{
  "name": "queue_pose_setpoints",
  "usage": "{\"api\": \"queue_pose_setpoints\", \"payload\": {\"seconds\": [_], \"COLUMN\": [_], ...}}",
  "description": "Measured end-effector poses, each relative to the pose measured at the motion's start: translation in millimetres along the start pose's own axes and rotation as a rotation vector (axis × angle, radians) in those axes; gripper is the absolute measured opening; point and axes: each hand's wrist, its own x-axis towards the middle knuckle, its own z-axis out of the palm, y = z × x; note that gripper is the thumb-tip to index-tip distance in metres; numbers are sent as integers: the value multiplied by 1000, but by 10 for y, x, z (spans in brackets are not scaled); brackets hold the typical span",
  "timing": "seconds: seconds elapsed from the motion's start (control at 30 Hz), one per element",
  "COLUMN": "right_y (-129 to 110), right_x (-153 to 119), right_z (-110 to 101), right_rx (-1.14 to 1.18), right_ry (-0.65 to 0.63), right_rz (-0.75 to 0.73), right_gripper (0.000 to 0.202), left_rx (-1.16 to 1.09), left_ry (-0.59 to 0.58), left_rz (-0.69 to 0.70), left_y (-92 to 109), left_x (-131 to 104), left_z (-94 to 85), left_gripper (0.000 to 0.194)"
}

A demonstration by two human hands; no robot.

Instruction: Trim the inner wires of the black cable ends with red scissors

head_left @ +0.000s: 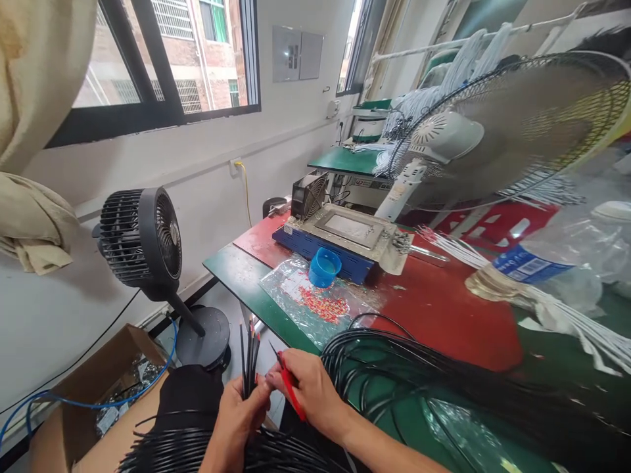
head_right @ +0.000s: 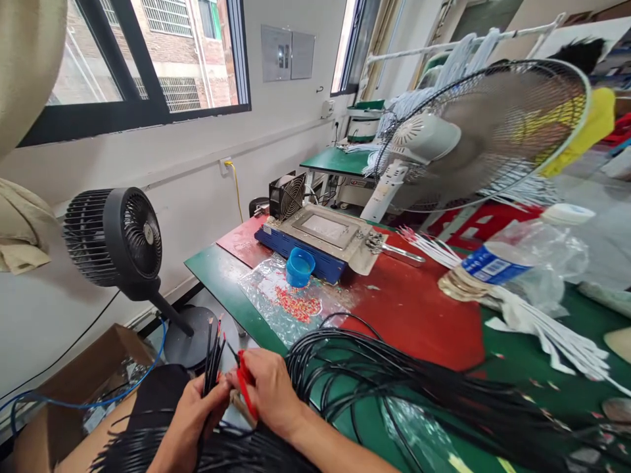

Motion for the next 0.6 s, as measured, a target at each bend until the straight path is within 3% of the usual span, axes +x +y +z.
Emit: {"api": "queue_pose_setpoints", "payload": {"seconds": [0.17, 0.33, 0.5, 0.6], "right_y": [63, 23, 2, 7], "right_x": [-27, -58, -81, -92], "right_z": [46, 56, 97, 105], "right_rx": [119, -87, 115, 2], "right_ry": [40, 156, 102, 120], "right_rz": [104, -65, 64, 6], "right_gripper": [44, 39, 43, 43], "left_rx": [-52, -184, -580, -570], "left_ry": [-48, -134, -320, -344], "left_rz": [21, -168, -337, -327], "left_y": [-15, -20, -131, -164], "left_x": [-34, -50, -43, -67], "left_z": [1, 4, -11, -5], "left_gripper": [35, 30, 29, 28]}}
